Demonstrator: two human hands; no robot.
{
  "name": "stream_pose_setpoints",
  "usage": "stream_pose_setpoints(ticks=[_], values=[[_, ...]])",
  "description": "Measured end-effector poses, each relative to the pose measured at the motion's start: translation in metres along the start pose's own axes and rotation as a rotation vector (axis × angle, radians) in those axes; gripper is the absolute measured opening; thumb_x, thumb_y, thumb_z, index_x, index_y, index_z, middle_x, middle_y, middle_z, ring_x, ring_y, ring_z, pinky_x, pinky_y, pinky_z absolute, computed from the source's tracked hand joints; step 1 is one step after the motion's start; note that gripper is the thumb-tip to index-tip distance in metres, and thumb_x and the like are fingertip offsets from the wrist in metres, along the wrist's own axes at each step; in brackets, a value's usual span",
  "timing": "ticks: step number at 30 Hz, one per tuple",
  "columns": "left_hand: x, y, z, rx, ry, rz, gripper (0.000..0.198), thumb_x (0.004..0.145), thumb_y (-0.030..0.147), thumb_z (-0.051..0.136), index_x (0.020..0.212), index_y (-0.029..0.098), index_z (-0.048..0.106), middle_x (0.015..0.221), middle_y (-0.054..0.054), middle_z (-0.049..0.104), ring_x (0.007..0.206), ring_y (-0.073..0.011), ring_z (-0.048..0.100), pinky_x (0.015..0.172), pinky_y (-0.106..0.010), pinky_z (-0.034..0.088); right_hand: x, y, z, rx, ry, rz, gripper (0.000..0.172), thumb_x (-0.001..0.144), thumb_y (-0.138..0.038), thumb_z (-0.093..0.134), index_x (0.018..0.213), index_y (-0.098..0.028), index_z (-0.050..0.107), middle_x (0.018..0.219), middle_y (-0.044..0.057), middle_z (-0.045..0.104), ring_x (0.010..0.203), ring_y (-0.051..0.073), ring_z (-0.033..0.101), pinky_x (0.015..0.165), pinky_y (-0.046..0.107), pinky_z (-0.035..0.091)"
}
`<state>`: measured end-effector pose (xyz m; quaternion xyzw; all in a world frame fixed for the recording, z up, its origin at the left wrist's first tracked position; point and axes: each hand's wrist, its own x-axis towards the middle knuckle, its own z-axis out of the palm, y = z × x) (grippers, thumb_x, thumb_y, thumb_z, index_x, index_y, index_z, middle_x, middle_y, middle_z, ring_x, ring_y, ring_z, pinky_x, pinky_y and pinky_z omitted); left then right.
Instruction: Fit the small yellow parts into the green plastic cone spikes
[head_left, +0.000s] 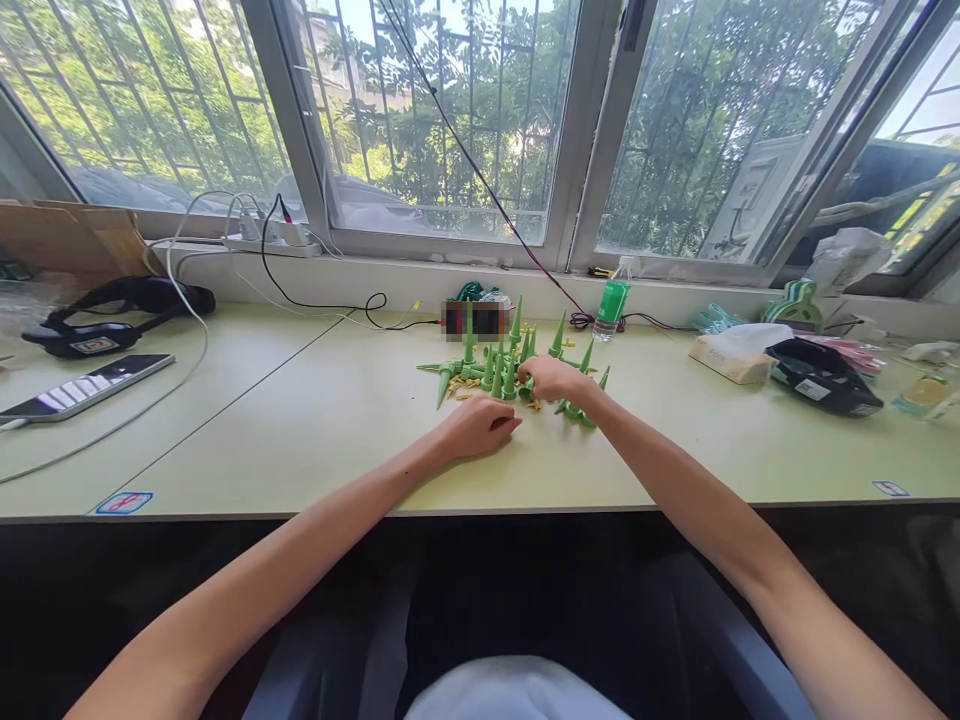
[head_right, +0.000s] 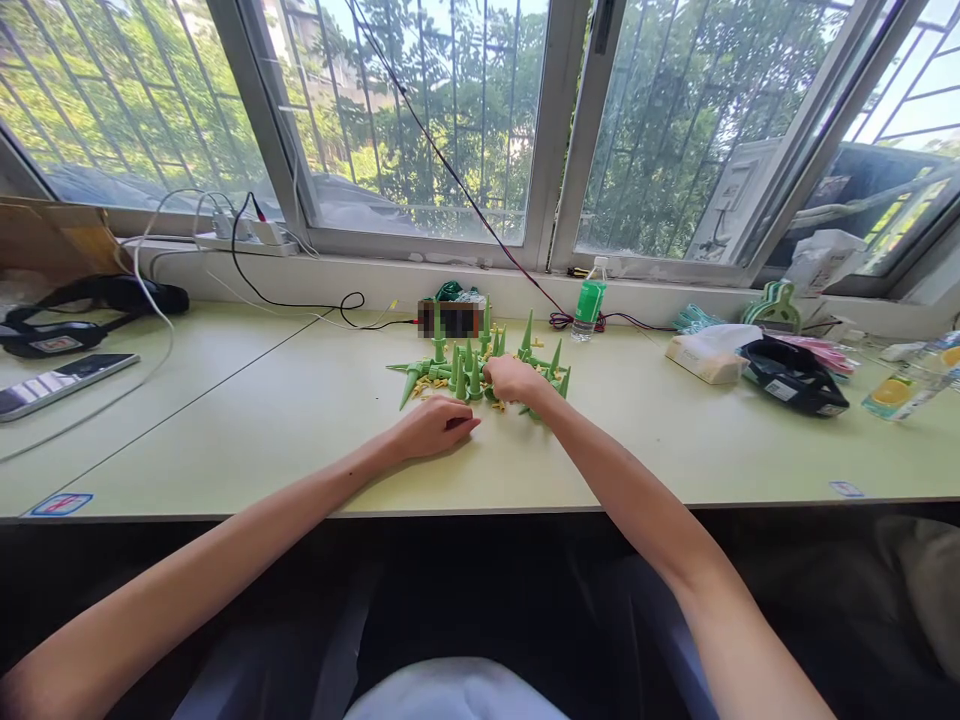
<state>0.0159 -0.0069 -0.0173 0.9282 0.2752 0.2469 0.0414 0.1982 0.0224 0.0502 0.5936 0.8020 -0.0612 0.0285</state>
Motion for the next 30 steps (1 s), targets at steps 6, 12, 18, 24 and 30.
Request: stream_pose_setpoints(ticks=[6,12,18,24,30], values=[[0.0,0.001,0.0,-0.006,0.003,-0.014,0.039,0.094,0.031,0.046,0.058,0.017,0.053,0.058,-0.002,0.057,0.055,-0.0125,0.044,0.058,-0.027,0.03,-0.011,0.003,0.009,0.103,0.044,-0.049,0.041,0.074,-0.007,0.07,0.113,-0.018,0.069,0.1,0.007,0.072,0.075,0.016,0.065,0.058,0.02,0.043],[0.0,0.002,-0.003,-0.052,0.131,-0.169,0.024,0.084,0.029,0.057,0.063,0.018,0.057,0.055,0.002,0.055,0.051,-0.0108,0.045,0.058,-0.026,0.032,-0.02,0.008,0.025,0.183,0.139,-0.134,0.031,0.079,-0.015,0.067,0.108,-0.021,0.07,0.089,0.003,0.071,0.075,0.015,0.062,0.064,0.022,0.042],[0.002,-0.006,-0.006,-0.091,0.39,-0.424,0.012,0.08,0.029,0.062,0.085,0.019,0.057,0.056,0.005,0.053,0.052,-0.0124,0.049,0.057,-0.025,0.034,-0.019,0.008,0.022,0.169,0.222,-0.155,0.02,0.08,-0.021,0.071,0.1,-0.021,0.071,0.087,0.004,0.07,0.087,0.019,0.061,0.067,0.025,0.04],[0.003,-0.018,-0.001,-0.124,0.307,-0.478,0.022,0.081,0.033,0.066,0.097,0.017,0.064,0.062,0.002,0.058,0.06,-0.0151,0.054,0.061,-0.027,0.038,-0.006,0.001,0.021,0.174,0.384,-0.064,0.024,0.089,-0.035,0.065,0.101,-0.015,0.067,0.087,0.011,0.069,0.09,0.023,0.06,0.067,0.028,0.038],[0.006,-0.021,0.001,-0.163,0.258,-0.478,0.016,0.082,0.029,0.064,0.089,0.017,0.071,0.061,0.0,0.061,0.06,-0.0152,0.055,0.065,-0.028,0.042,0.009,-0.001,0.038,0.295,0.452,-0.083,0.019,0.091,-0.032,0.06,0.084,-0.015,0.066,0.08,0.007,0.068,0.073,0.016,0.056,0.064,0.025,0.036]])
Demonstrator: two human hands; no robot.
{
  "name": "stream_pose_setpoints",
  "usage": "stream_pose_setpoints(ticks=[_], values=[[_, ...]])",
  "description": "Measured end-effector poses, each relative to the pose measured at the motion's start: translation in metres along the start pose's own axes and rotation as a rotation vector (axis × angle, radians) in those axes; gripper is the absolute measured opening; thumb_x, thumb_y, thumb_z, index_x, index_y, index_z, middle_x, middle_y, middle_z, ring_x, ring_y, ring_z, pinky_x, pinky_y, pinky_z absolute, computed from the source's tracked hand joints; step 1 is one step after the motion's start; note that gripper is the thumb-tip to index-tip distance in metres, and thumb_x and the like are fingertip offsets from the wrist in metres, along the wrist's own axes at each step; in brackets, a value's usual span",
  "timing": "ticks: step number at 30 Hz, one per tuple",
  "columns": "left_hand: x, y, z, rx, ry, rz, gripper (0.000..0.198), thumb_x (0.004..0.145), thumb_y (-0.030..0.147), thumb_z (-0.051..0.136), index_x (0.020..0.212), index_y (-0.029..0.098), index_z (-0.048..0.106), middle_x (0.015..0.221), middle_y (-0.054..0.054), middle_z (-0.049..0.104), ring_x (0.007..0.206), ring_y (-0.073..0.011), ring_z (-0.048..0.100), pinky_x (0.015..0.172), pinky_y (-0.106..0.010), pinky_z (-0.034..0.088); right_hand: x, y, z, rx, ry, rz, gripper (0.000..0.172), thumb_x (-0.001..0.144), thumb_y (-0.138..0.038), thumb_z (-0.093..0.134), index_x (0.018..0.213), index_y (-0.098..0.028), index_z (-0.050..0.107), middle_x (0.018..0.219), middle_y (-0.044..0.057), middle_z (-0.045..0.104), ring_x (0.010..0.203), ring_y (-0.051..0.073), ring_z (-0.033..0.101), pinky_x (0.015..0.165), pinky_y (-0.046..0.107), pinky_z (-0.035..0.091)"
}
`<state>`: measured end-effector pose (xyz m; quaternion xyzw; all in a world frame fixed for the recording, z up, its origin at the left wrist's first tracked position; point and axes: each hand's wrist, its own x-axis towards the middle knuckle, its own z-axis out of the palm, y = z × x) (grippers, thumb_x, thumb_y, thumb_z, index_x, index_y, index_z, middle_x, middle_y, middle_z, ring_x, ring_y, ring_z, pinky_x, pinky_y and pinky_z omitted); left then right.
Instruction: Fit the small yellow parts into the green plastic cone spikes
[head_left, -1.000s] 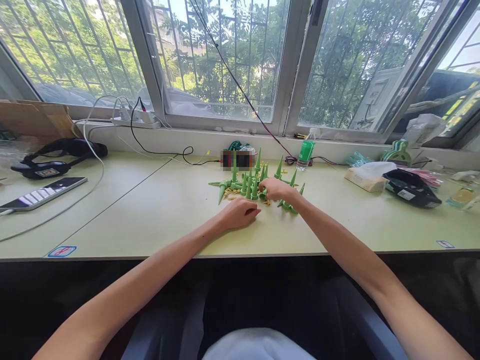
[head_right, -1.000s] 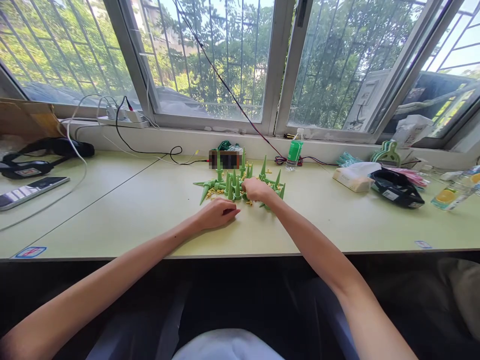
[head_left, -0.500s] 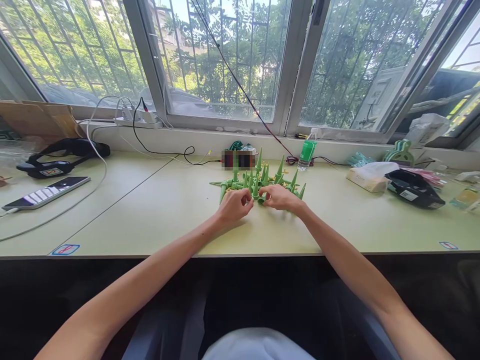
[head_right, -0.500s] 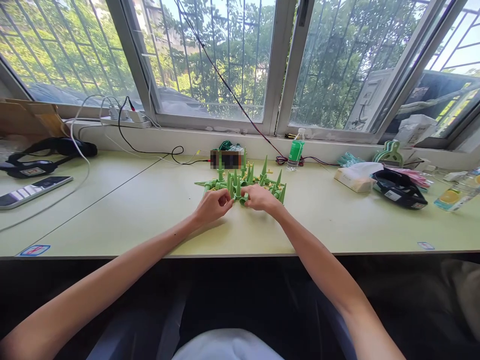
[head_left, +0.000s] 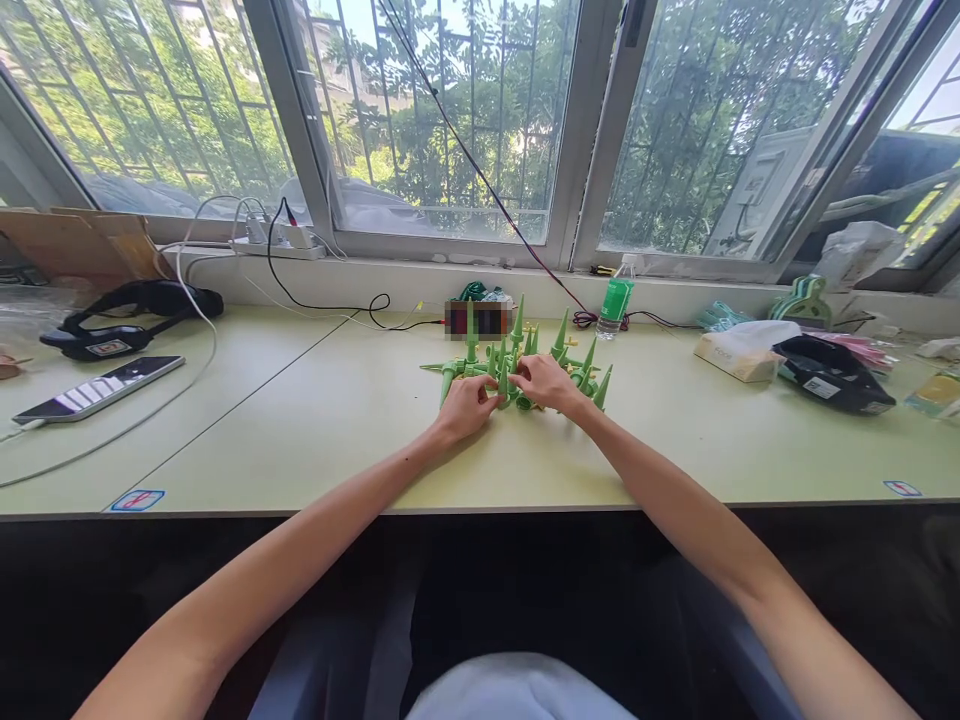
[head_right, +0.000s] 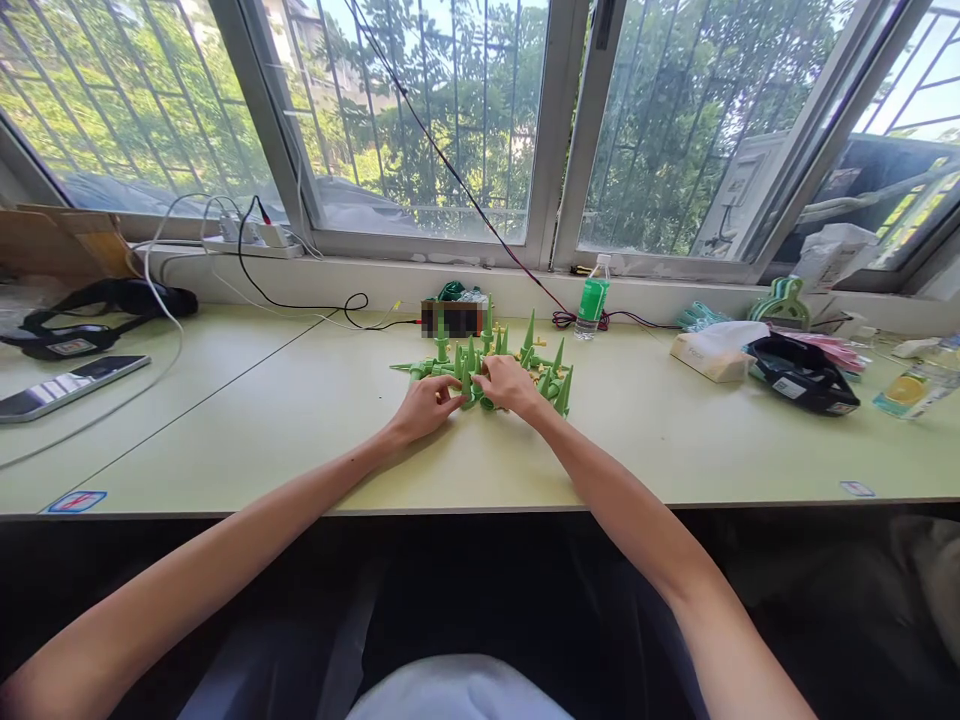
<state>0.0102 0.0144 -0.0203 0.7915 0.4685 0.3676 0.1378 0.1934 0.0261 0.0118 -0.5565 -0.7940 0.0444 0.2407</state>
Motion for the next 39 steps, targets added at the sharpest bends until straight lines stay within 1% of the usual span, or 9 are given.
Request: stream_pose_setpoints(ticks=[5,10,15,18,22,26,31,34,39], values=[[-0.001,0.003,-0.001,0.002,-0.006,0.012,0.019,0.079,0.033,0.066,0.088,0.016,0.071,0.061,0.001,0.061,0.061,-0.0154,0.057,0.067,-0.029,0.043,-0.002,0.007,0.006,0.06,0.055,-0.06,0.021,0.091,-0.026,0.057,0.073,-0.016,0.061,0.068,0.004,0.062,0.065,0.014,0.051,0.061,0.025,0.034],[0.001,-0.001,0.002,0.009,-0.022,0.023,0.032,0.079,0.042,0.066,0.098,0.016,0.073,0.064,0.0,0.063,0.062,-0.0158,0.059,0.069,-0.029,0.045,-0.002,0.011,0.009,0.06,0.081,-0.069,0.019,0.089,-0.023,0.058,0.072,-0.016,0.059,0.068,0.003,0.061,0.063,0.013,0.049,0.061,0.024,0.034],[0.003,-0.002,0.003,-0.05,-0.029,0.04,0.031,0.079,0.045,0.064,0.086,0.016,0.072,0.062,0.0,0.061,0.059,-0.0133,0.053,0.064,-0.027,0.045,-0.004,0.012,0.011,0.057,0.078,-0.053,0.015,0.089,-0.025,0.058,0.078,-0.015,0.061,0.074,0.005,0.066,0.067,0.015,0.053,0.064,0.024,0.036],[0.003,0.003,-0.001,-0.101,0.015,0.052,0.028,0.078,0.045,0.065,0.078,0.016,0.067,0.06,0.001,0.057,0.057,-0.0121,0.05,0.058,-0.025,0.043,-0.008,0.01,0.011,0.1,0.097,-0.033,0.015,0.089,-0.028,0.058,0.091,-0.015,0.063,0.078,0.005,0.067,0.07,0.016,0.056,0.065,0.025,0.037],[0.004,0.01,-0.01,-0.194,0.124,0.0,0.03,0.076,0.046,0.066,0.071,0.016,0.06,0.062,0.001,0.055,0.052,-0.0095,0.048,0.051,-0.022,0.039,-0.015,0.005,0.007,0.16,0.254,0.023,0.024,0.092,-0.032,0.054,0.107,-0.014,0.06,0.073,0.003,0.065,0.067,0.017,0.056,0.065,0.025,0.038],[0.007,0.01,-0.016,-0.237,0.183,-0.016,0.029,0.076,0.044,0.067,0.074,0.016,0.06,0.061,0.002,0.054,0.049,-0.0082,0.046,0.05,-0.022,0.038,-0.02,-0.001,0.005,0.24,0.361,-0.032,0.027,0.098,-0.038,0.042,0.099,-0.016,0.06,0.068,0.001,0.06,0.059,0.014,0.051,0.062,0.024,0.038],[0.006,0.007,-0.016,-0.203,0.068,0.026,0.03,0.075,0.045,0.069,0.072,0.016,0.062,0.063,0.002,0.057,0.05,-0.0076,0.044,0.051,-0.022,0.037,-0.025,-0.008,0.007,0.328,0.282,-0.21,0.031,0.099,-0.04,0.042,0.099,-0.016,0.062,0.073,0.002,0.062,0.06,0.012,0.049,0.063,0.023,0.038],[0.004,0.007,-0.015,-0.157,-0.008,0.069,0.027,0.076,0.044,0.067,0.075,0.016,0.067,0.064,0.001,0.061,0.053,-0.0085,0.045,0.053,-0.022,0.037,-0.025,-0.01,0.01,0.333,0.228,-0.233,0.028,0.096,-0.04,0.049,0.1,-0.016,0.062,0.079,0.003,0.065,0.062,0.012,0.049,0.063,0.023,0.037],[0.003,0.008,-0.015,-0.104,-0.101,0.124,0.025,0.078,0.04,0.065,0.077,0.017,0.07,0.066,-0.001,0.064,0.055,-0.0096,0.047,0.054,-0.022,0.039,-0.024,-0.008,0.016,0.298,0.173,-0.248,0.024,0.094,-0.037,0.051,0.082,-0.017,0.056,0.075,0.001,0.062,0.061,0.011,0.045,0.061,0.023,0.035]])
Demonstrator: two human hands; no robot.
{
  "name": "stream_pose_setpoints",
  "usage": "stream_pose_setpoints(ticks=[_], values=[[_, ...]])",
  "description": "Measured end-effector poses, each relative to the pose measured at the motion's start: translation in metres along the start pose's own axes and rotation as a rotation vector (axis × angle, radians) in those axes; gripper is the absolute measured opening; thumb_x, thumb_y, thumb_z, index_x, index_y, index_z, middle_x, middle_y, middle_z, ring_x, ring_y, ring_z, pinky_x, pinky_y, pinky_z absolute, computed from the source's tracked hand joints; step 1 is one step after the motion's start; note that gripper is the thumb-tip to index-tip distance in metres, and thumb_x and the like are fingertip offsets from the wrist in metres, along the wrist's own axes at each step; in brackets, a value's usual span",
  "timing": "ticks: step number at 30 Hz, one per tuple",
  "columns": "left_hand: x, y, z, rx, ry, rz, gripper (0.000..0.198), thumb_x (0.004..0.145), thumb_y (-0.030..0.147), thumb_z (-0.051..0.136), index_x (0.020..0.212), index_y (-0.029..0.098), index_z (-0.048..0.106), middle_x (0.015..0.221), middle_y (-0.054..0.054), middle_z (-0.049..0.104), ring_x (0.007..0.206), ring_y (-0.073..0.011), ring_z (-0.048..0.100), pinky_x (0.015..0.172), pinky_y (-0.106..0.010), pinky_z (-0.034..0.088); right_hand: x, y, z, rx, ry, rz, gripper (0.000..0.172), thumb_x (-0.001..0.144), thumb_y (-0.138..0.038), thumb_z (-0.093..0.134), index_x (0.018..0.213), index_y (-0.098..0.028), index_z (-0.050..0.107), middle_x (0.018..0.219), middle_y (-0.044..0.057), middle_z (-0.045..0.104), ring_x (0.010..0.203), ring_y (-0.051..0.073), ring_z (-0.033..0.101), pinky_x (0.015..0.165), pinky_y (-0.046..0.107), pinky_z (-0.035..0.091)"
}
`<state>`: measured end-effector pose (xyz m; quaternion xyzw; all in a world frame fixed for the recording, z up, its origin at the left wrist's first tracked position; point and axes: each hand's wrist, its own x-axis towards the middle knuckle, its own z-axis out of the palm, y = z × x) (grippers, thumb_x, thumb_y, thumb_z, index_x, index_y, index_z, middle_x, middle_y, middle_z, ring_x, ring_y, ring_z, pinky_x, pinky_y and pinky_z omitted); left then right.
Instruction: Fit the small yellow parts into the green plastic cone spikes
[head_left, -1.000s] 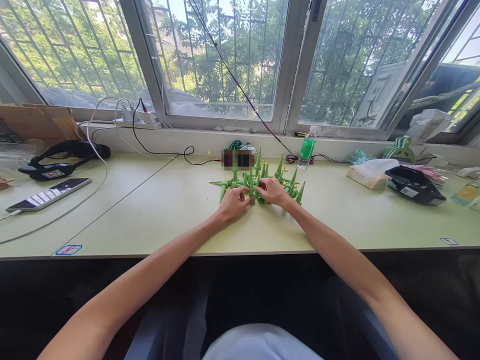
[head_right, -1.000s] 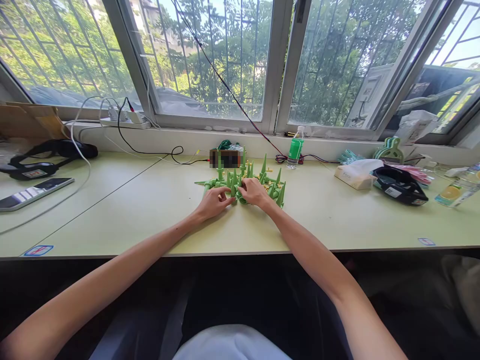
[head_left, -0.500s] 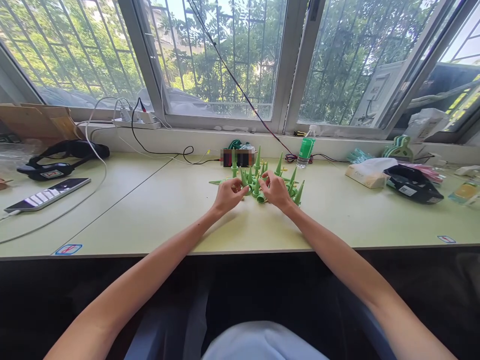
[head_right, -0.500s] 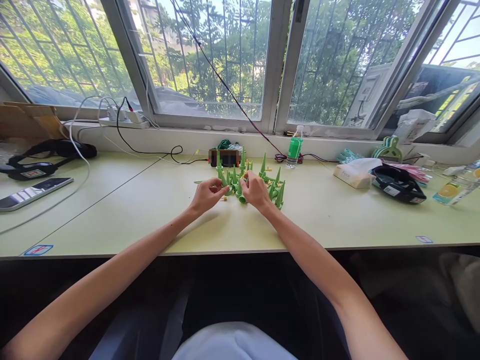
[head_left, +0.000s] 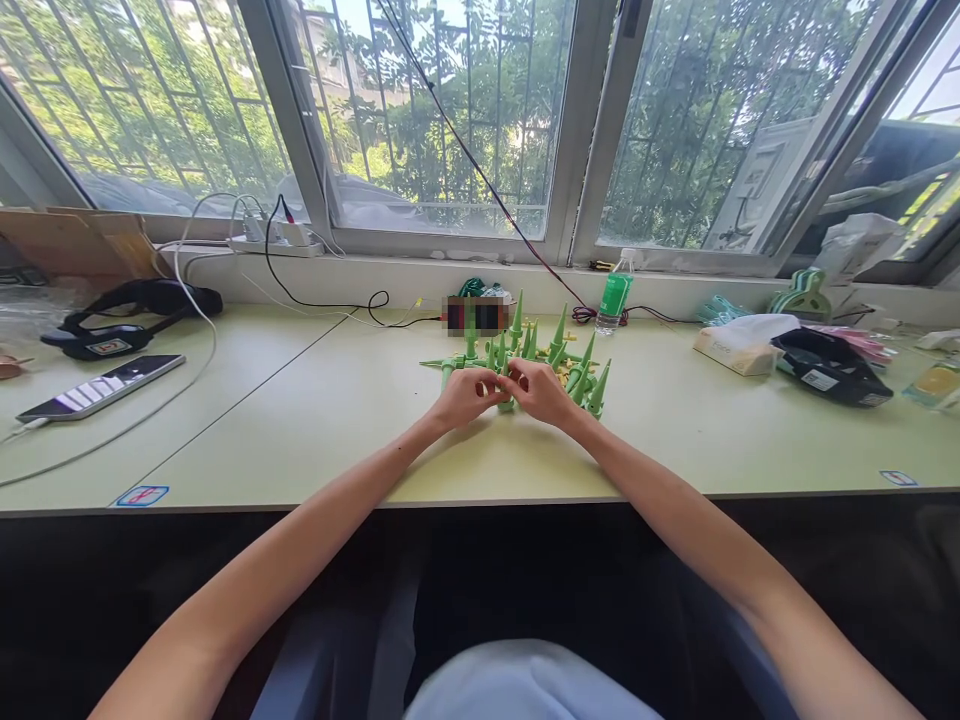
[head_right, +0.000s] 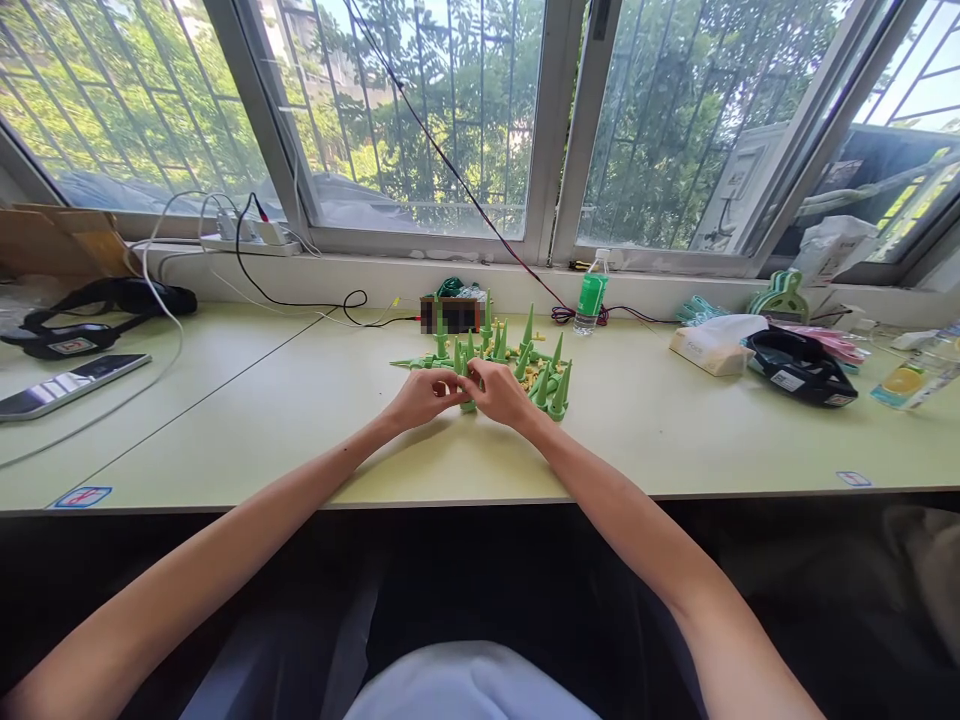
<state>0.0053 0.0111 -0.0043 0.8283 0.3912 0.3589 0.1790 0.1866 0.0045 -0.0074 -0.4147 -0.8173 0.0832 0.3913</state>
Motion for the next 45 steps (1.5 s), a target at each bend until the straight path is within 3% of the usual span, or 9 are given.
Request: stream_pose_setpoints(ticks=[5,12,16,22,36,42,45], values=[[0.002,-0.004,-0.004,0.01,0.0,0.047,0.021,0.078,0.028,0.059,0.087,0.017,0.074,0.073,-0.003,0.068,0.057,-0.0104,0.052,0.056,-0.022,0.043,-0.001,0.003,0.001,-0.005,0.021,0.015,0.023,0.092,-0.035,0.053,0.077,-0.018,0.052,0.072,0.0,0.059,0.06,0.011,0.046,0.061,0.023,0.034],[0.011,-0.027,-0.03,0.106,0.258,-0.074,0.026,0.082,0.031,0.055,0.09,0.016,0.075,0.078,-0.004,0.073,0.056,-0.0118,0.057,0.062,-0.025,0.047,-0.001,0.003,0.001,0.018,0.016,0.075,0.021,0.091,-0.034,0.053,0.08,-0.017,0.056,0.075,0.002,0.062,0.063,0.012,0.051,0.062,0.023,0.037],[0.011,-0.04,-0.038,0.243,0.137,-0.073,0.018,0.077,0.028,0.059,0.073,0.018,0.074,0.072,-0.003,0.073,0.054,-0.0117,0.053,0.063,-0.026,0.045,-0.001,0.003,0.001,0.056,0.021,0.085,0.019,0.091,-0.032,0.054,0.083,-0.015,0.06,0.08,0.004,0.066,0.066,0.013,0.055,0.065,0.023,0.04],[0.007,-0.039,-0.032,0.246,-0.039,0.013,0.015,0.073,0.031,0.066,0.078,0.023,0.077,0.075,-0.003,0.071,0.064,-0.016,0.06,0.067,-0.027,0.047,-0.001,-0.002,0.0,0.045,0.008,0.095,0.016,0.092,-0.027,0.055,0.089,-0.014,0.065,0.086,0.006,0.07,0.069,0.013,0.057,0.069,0.024,0.043],[0.006,-0.03,-0.025,0.218,-0.121,0.067,0.021,0.081,0.026,0.054,0.079,0.022,0.075,0.076,-0.005,0.072,0.064,-0.0167,0.058,0.066,-0.028,0.045,-0.002,-0.002,0.005,0.067,-0.015,0.047,0.02,0.091,-0.031,0.057,0.086,-0.014,0.065,0.079,0.004,0.067,0.065,0.012,0.054,0.066,0.023,0.041],[0.006,-0.026,-0.022,0.224,-0.132,0.045,0.027,0.086,0.03,0.049,0.079,0.02,0.073,0.073,-0.004,0.07,0.062,-0.0155,0.057,0.065,-0.027,0.044,-0.003,-0.004,0.007,0.113,-0.096,0.004,0.025,0.09,-0.038,0.059,0.079,-0.016,0.06,0.076,0.002,0.065,0.063,0.011,0.053,0.063,0.023,0.039],[0.005,-0.025,-0.022,0.187,-0.125,0.015,0.026,0.086,0.032,0.051,0.081,0.02,0.073,0.073,-0.004,0.071,0.061,-0.0153,0.059,0.065,-0.027,0.045,-0.003,-0.006,0.007,0.127,-0.073,-0.011,0.025,0.089,-0.038,0.059,0.076,-0.017,0.056,0.074,0.001,0.062,0.062,0.011,0.05,0.062,0.022,0.038]])
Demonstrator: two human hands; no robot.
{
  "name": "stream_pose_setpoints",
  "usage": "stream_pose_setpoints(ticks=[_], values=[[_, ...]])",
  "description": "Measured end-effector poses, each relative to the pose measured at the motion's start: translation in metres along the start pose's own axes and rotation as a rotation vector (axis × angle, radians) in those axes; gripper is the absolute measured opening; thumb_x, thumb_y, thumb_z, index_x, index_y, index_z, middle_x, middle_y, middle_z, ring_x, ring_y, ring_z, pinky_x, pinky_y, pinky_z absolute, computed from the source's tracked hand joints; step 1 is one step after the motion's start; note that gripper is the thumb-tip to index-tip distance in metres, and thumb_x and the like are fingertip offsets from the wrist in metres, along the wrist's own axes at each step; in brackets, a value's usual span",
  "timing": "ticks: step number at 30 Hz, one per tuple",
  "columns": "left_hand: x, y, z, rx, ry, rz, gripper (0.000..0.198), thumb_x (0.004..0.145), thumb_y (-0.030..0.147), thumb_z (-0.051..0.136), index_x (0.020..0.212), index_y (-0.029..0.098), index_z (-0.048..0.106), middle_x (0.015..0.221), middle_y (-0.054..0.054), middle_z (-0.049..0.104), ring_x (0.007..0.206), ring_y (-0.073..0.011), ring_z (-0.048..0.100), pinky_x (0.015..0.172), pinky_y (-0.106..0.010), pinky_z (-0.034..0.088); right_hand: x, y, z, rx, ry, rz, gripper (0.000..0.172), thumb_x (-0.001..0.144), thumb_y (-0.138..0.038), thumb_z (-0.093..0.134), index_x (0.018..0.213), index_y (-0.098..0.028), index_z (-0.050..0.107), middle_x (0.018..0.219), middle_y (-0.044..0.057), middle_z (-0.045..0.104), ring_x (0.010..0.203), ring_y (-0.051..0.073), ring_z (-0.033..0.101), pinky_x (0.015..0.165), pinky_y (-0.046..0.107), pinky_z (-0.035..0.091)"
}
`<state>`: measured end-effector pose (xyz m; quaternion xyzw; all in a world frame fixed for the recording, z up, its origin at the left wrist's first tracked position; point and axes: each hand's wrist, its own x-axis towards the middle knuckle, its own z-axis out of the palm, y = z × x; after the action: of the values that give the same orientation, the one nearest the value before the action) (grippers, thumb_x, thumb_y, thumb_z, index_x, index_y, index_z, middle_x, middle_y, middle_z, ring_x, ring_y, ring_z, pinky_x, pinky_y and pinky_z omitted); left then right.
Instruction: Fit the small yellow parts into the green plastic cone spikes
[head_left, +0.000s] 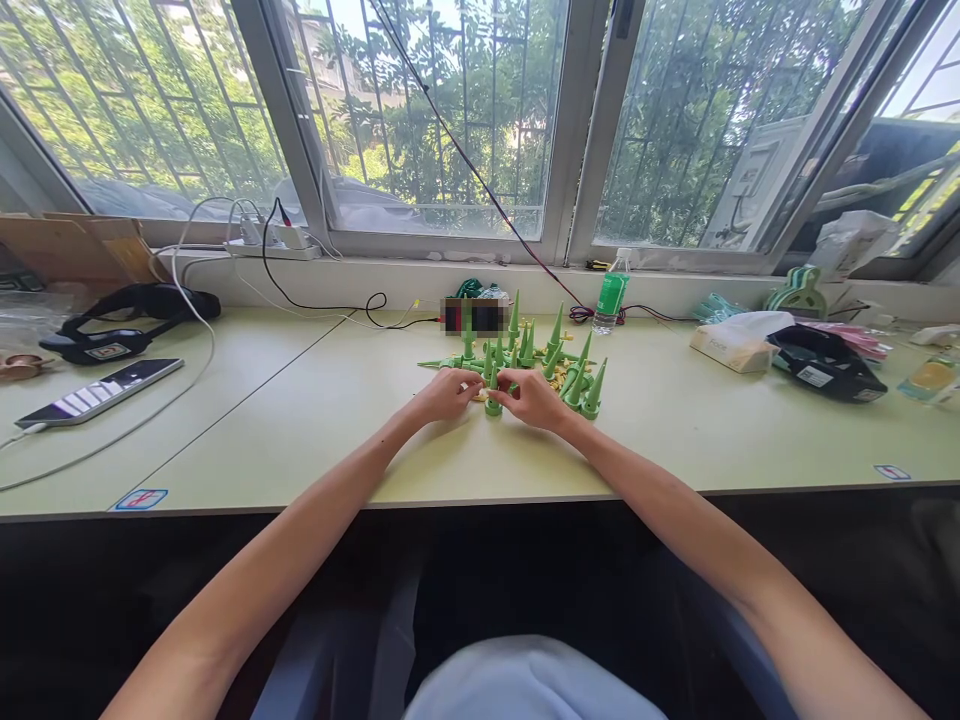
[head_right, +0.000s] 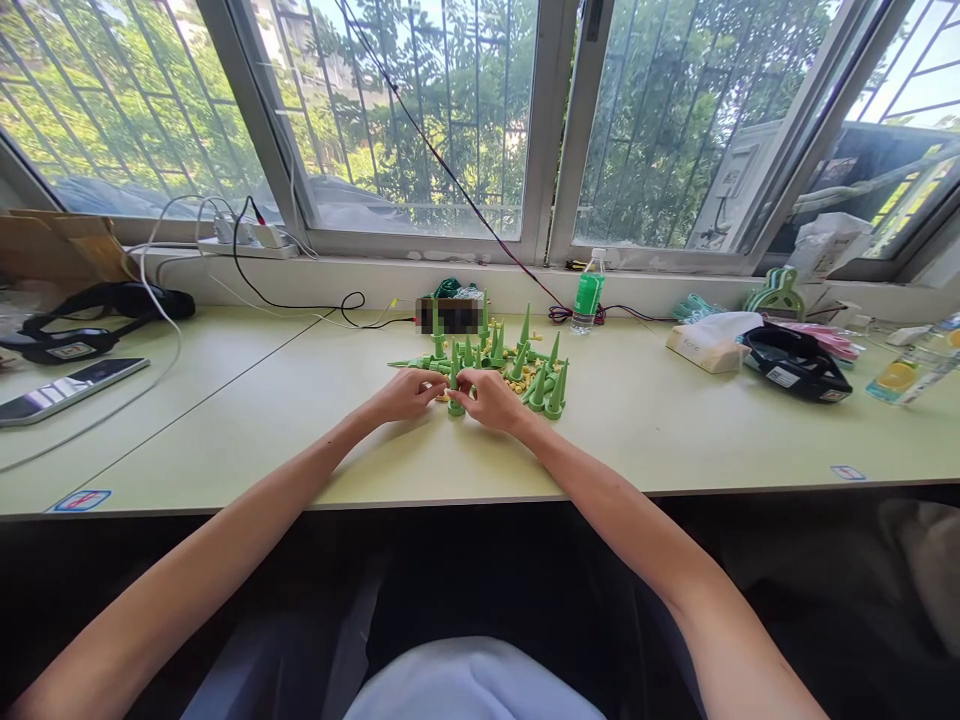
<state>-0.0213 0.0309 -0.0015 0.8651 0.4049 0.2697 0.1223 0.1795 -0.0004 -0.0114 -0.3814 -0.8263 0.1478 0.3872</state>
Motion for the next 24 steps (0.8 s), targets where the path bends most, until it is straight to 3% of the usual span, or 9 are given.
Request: stream_pose_setpoints(ticks=[6,12,15,19,24], values=[[-0.001,0.007,0.0,-0.131,-0.063,-0.041,0.03,0.088,0.036,0.049,0.091,0.018,0.073,0.082,-0.005,0.073,0.068,-0.0162,0.063,0.069,-0.027,0.049,0.0,-0.005,-0.003,-0.001,0.162,-0.007,0.025,0.089,-0.035,0.056,0.071,-0.018,0.049,0.071,0.0,0.058,0.059,0.01,0.043,0.059,0.023,0.034],[-0.002,0.012,-0.002,-0.211,-0.087,-0.008,0.03,0.081,0.027,0.051,0.101,0.017,0.071,0.092,-0.005,0.072,0.075,-0.015,0.062,0.066,-0.024,0.05,0.0,-0.005,-0.003,0.022,0.173,-0.024,0.025,0.09,-0.035,0.055,0.073,-0.019,0.046,0.072,0.0,0.055,0.058,0.01,0.042,0.058,0.024,0.032],[-0.003,0.012,-0.003,-0.223,-0.101,-0.003,0.033,0.076,0.025,0.058,0.106,0.016,0.069,0.099,-0.005,0.071,0.064,-0.0107,0.056,0.06,-0.023,0.046,0.001,-0.004,-0.003,0.018,0.166,-0.024,0.022,0.091,-0.033,0.054,0.075,-0.019,0.048,0.074,0.0,0.056,0.059,0.01,0.042,0.058,0.024,0.032],[-0.004,0.013,-0.001,-0.18,-0.04,0.023,0.038,0.077,0.041,0.067,0.105,0.016,0.068,0.094,-0.004,0.067,0.049,-0.0049,0.039,0.051,-0.023,0.038,0.001,-0.002,-0.002,0.035,0.141,-0.029,0.017,0.092,-0.031,0.053,0.082,-0.017,0.054,0.079,0.002,0.059,0.06,0.01,0.043,0.059,0.023,0.034],[0.0,0.008,0.005,-0.136,0.073,0.078,0.028,0.084,0.043,0.06,0.089,0.017,0.071,0.082,-0.002,0.061,0.053,-0.0074,0.042,0.052,-0.023,0.036,0.002,0.003,0.002,0.068,0.126,-0.02,0.014,0.092,-0.03,0.056,0.091,-0.017,0.058,0.084,0.002,0.063,0.058,0.01,0.045,0.06,0.024,0.037]])
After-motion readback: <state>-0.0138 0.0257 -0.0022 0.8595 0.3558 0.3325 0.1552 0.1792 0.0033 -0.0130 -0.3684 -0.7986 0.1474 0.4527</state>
